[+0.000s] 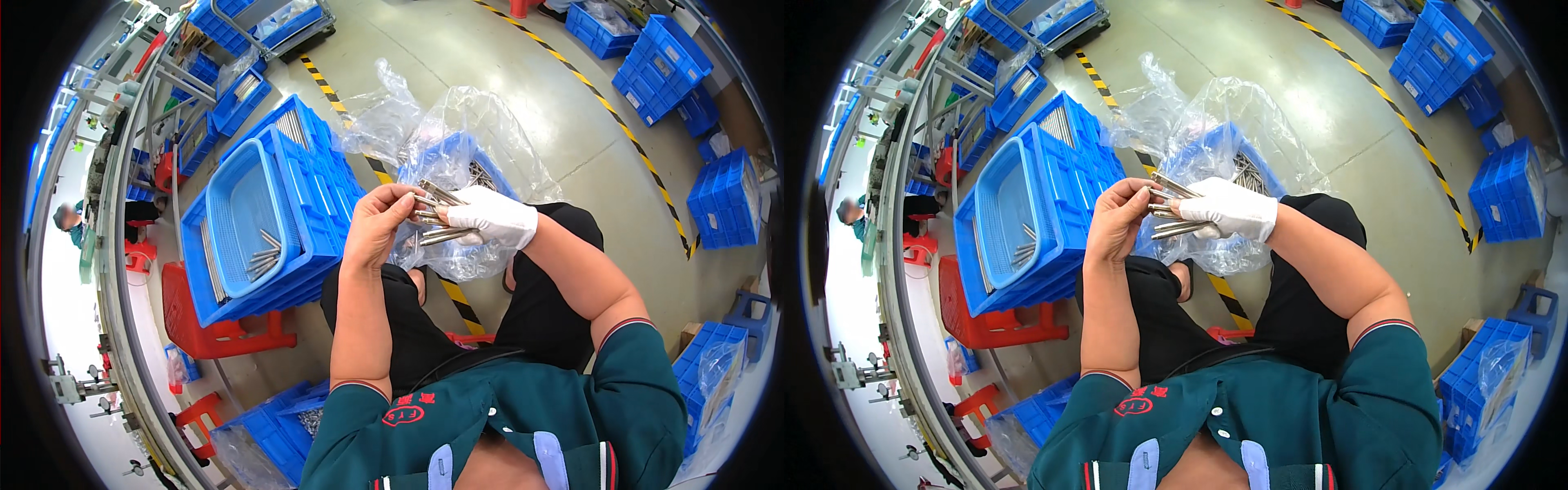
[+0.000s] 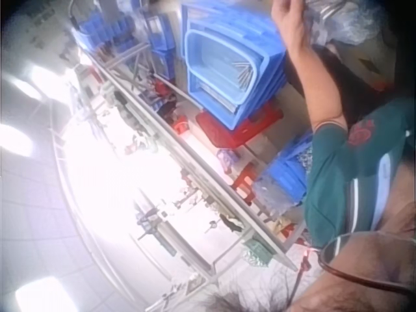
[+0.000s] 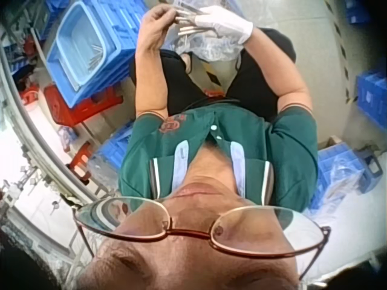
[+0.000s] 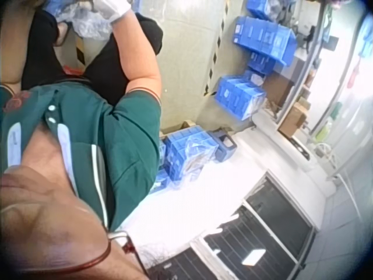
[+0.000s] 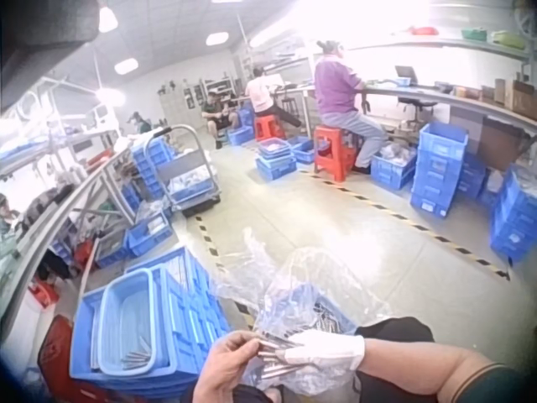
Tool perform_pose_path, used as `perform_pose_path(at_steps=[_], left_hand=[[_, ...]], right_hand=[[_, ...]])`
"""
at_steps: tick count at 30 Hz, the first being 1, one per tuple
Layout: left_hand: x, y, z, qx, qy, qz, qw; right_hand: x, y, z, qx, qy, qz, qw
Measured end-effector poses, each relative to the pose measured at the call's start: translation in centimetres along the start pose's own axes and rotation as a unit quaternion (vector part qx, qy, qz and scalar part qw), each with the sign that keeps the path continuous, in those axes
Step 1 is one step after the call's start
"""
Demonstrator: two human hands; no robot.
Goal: The person sits on a low stool in a factory setting, handling small metal rods from a plastic bag. They pick up the rods, inspect them, and place them into a blue plastic bin. The person repeats this process, transferring the metal parts from the bag to the bin.
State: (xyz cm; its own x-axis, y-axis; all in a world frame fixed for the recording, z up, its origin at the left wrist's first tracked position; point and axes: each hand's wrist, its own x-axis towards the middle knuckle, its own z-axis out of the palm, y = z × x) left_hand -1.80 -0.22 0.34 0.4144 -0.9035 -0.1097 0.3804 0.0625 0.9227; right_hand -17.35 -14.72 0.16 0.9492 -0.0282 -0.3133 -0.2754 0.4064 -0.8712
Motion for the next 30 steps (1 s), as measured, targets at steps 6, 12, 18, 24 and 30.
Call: perform_pose_path(at_steps=[6,12,18,24,30], left_hand=[[0.1,-0.5,-1.6,0.035,-0.034,-0.005,0.999],[0.0,-0.4,-0.6,-0.016,-0.009,-0.013,1.000],[0.0,-0.3,-0.6,-0.024,-0.021,-0.021,0.999],[0.2,-1.3,-1.3,-0.007,-0.028,-0.032,0.999],[0.0,0.1,-0.5,0.062,0.015,0.011,0.998]], right_hand=[[-0.3,-0.1,0.1,0.011,-0.009,0.012,1.000],[-0.3,-0.3,0.1,0.008,-0.010,0.008,1.000],[-0.5,-0.3,0.2,0.039,-0.015,0.011,0.999],[-0.4,-0.2,0.5,-0.024,0.007,-0.004,1.000],[-0.4,-0.4,0.2,0.001,0.000,0.016,1.000]])
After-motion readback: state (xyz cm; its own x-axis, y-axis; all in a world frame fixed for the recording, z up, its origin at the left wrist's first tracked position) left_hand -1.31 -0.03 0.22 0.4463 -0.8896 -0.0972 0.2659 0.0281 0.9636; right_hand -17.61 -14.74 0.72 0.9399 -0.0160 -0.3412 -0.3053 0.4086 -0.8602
